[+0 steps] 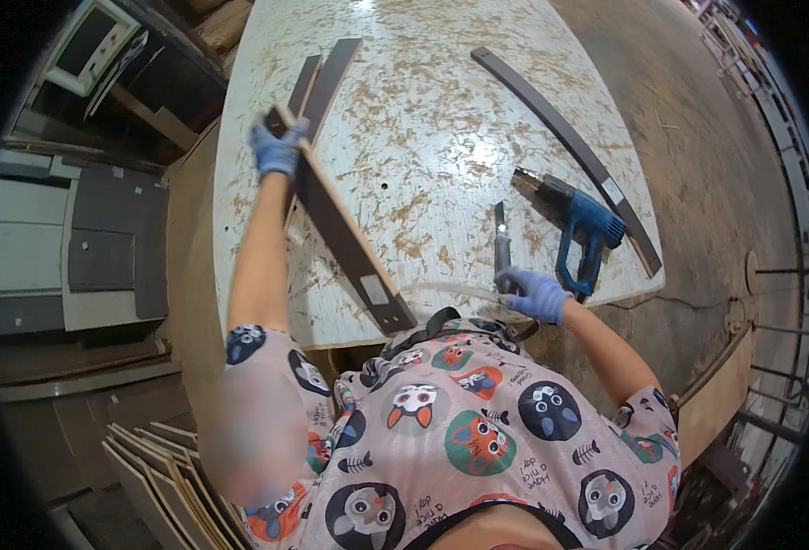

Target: The person uses a heat gun to soften the adhesive on long wooden strips and then peels off the veneer layer by hand. The process is repeated for several strips, with the person flipping and repositioning the pieces as needed.

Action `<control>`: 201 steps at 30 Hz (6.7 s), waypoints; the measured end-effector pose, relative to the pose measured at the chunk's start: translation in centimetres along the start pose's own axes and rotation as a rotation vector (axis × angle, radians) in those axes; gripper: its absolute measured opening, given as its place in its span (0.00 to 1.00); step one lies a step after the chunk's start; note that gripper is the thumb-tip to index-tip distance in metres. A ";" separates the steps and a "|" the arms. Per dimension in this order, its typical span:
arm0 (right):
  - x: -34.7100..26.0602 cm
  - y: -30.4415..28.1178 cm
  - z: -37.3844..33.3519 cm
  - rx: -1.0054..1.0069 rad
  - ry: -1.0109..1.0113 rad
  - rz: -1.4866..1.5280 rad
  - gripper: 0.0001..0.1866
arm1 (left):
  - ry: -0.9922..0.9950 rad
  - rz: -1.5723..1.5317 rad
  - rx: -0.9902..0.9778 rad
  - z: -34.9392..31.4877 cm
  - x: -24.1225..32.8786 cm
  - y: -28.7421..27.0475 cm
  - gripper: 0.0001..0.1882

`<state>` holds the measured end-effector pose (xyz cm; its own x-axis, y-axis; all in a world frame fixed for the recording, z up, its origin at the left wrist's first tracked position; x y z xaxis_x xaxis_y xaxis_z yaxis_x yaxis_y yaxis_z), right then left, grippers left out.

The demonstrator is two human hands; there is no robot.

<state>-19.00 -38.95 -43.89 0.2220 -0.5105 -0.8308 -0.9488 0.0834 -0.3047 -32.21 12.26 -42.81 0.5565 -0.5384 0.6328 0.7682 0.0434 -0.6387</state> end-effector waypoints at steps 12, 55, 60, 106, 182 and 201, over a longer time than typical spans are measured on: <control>-4.7 6.6 11.5 0.261 -0.221 -0.752 0.29 | -0.374 0.517 -0.571 -26.8 4.8 0.9 0.53; 11.7 6.9 -19.6 0.349 -0.160 -0.557 0.16 | -0.152 0.688 -0.335 -31.9 3.0 -5.6 0.31; 6.5 11.8 -12.9 0.413 -0.632 -0.513 0.22 | -0.093 -0.308 -0.849 -44.6 8.4 -6.2 0.27; 16.2 5.9 -17.3 1.196 0.171 -0.189 0.21 | -0.669 -0.205 -0.695 -56.5 -11.6 -9.7 0.12; 3.0 13.9 -15.0 0.109 -0.034 0.165 0.27 | -1.015 -1.369 -1.096 -43.7 17.4 -12.1 0.41; -1.7 16.3 -13.2 0.647 0.399 1.570 0.21 | -0.782 -1.242 -1.197 -46.7 12.2 -11.4 0.42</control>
<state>-37.82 -48.03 -41.32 -0.9007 0.2303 -0.3683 0.0676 0.9119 0.4049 -49.00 -34.09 -48.26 0.1994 0.6646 0.7201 0.3899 -0.7280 0.5639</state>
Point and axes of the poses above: each hand's wrist, its own z-axis towards the middle knuckle, its own y-axis out of the palm, x = y × z, the point moved 2 cm from there along z, towards the middle knuckle, and after that the axes turned 12 degrees about z, right-handed, at the moved point
